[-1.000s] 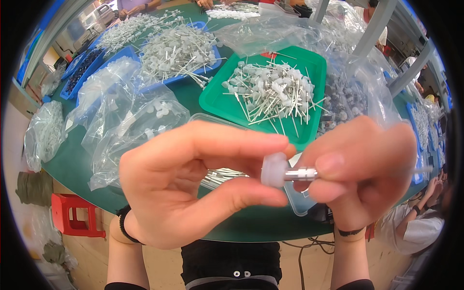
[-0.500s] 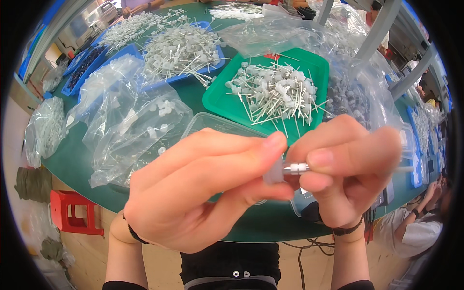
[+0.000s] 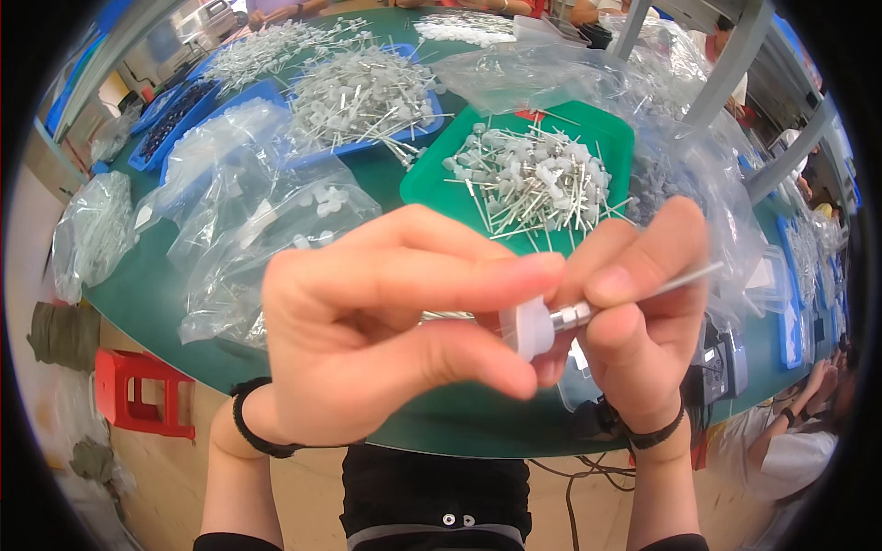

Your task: The person is assembling small white plastic components by inserting metal stems into them using a thin probe tool.

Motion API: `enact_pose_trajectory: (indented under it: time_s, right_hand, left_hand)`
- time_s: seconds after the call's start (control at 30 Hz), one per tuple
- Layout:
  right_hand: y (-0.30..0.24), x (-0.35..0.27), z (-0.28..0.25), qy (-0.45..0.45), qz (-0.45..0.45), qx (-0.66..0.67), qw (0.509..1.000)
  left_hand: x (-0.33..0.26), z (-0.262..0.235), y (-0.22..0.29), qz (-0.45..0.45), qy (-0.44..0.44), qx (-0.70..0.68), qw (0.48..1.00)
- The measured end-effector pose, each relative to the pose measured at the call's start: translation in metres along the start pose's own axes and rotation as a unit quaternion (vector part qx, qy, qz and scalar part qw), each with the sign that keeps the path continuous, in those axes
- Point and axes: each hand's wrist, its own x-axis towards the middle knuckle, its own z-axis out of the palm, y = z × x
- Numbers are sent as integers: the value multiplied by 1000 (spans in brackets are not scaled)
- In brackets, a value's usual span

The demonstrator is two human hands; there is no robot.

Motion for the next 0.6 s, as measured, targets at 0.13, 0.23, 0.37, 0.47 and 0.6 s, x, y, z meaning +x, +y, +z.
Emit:
enact_pose_trajectory:
  time_s: [0.13, 0.23, 0.37, 0.47, 0.6]
  right_hand:
    - [13, -3, 7, -26, 40, 88, 995]
    - [23, -4, 12, -27, 111, 141, 983]
    - [34, 4, -8, 60, 190, 162, 966]
    - [45, 25, -40, 150, 85, -172, 970]
    - [53, 26, -76, 98, 69, -499, 859]
  left_hand:
    - [-9, -1, -5, -67, 0, -161, 985]
    - [-13, -16, -13, -77, -2, -164, 983]
    - [-16, -43, -21, -153, 56, 32, 986]
    - [-30, -85, -26, -240, -24, 350, 905]
    - [-52, -105, -36, -214, -145, 660, 705]
